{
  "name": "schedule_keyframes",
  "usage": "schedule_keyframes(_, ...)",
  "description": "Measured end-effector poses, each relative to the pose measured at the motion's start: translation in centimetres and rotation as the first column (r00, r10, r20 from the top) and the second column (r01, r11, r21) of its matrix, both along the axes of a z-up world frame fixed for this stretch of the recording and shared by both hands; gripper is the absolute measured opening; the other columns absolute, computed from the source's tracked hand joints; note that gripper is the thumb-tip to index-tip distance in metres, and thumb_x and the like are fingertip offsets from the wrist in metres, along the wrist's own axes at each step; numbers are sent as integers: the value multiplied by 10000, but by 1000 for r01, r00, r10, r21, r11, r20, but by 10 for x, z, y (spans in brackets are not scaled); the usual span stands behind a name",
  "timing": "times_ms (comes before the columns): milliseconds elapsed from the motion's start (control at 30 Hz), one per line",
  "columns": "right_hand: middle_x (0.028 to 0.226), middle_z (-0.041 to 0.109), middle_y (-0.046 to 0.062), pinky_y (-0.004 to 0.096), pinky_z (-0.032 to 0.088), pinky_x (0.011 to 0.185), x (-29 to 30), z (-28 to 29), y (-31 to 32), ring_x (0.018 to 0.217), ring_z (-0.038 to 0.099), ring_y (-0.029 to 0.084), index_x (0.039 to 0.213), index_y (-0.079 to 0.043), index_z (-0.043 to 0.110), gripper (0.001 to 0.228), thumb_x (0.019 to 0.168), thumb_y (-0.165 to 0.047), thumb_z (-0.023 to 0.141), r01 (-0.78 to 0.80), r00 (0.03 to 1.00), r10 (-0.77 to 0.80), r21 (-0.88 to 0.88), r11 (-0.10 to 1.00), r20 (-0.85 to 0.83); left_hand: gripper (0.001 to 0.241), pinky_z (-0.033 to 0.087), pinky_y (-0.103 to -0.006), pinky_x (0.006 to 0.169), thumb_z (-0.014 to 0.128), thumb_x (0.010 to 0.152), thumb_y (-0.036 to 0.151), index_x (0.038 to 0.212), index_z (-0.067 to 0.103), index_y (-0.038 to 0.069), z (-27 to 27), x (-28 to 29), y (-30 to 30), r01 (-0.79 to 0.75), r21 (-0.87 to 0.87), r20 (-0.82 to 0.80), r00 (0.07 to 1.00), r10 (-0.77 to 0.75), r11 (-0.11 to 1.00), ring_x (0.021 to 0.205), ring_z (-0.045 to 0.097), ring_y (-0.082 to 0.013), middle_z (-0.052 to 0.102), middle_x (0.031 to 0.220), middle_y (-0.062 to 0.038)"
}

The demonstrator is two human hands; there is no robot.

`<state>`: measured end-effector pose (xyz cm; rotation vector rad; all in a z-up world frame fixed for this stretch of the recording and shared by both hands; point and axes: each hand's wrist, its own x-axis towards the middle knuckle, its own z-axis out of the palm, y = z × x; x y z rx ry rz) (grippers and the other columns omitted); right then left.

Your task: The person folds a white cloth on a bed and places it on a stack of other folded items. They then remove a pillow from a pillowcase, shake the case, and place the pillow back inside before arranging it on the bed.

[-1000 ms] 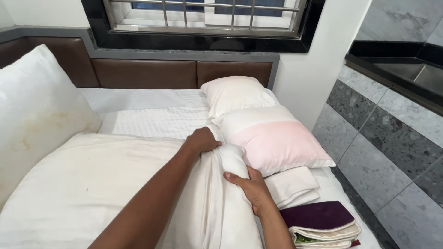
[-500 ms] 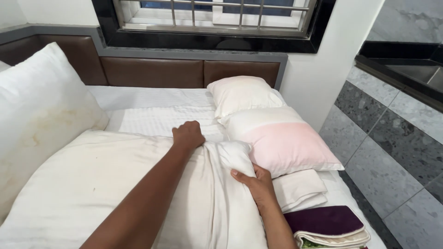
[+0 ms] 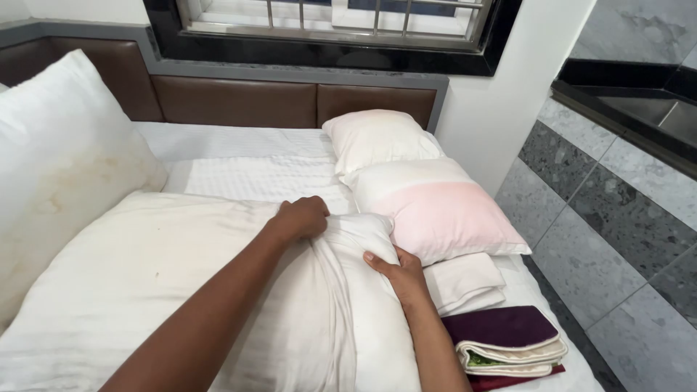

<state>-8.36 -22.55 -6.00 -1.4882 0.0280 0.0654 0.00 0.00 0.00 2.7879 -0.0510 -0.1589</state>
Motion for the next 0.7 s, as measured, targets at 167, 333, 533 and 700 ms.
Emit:
schedule_keyframes(167,984,790,134,323,585,732,-1,-1,0,800,723,193,1163,26,751,535,705,-218,881,14,999,-13,27,1000,-39,454,354,-494,1113,543,863,73,1249,741,204,15,-36,5,-16,96,75,997,9,995,1200,657,-262,744,1224,-88)
schedule_keyframes(333,977,796,175,343,594,738,-23,28,4,805,741,232,1146,45,754,586,735,-360,851,42,990,-58,-126,991,-128,458,265,-512,1173,521,873,182,1302,663,109,14,-77,-11,-15,137,199,980,-12,990,1343,506,-293,624,1354,-138)
schedule_keyframes(533,1067,758,252,409,565,888,-34,38,13,988,737,344,1200,61,695,736,834,-577,699,123,992,-120,-652,748,49,702,111,-538,1197,559,790,331,1396,514,-20,-12,-144,-20,-23,22,454,891,11,999,1489,270,-344,354,1564,-240)
schedule_keyframes(700,1170,710,292,432,531,990,-57,47,22,1138,696,409,1368,48,541,792,906,-594,587,76,996,-92,-700,710,14,794,96,-556,1207,592,729,317,1440,461,-11,-6,-196,-27,10,-36,524,852,10,999,1511,241,-335,305,1600,-241)
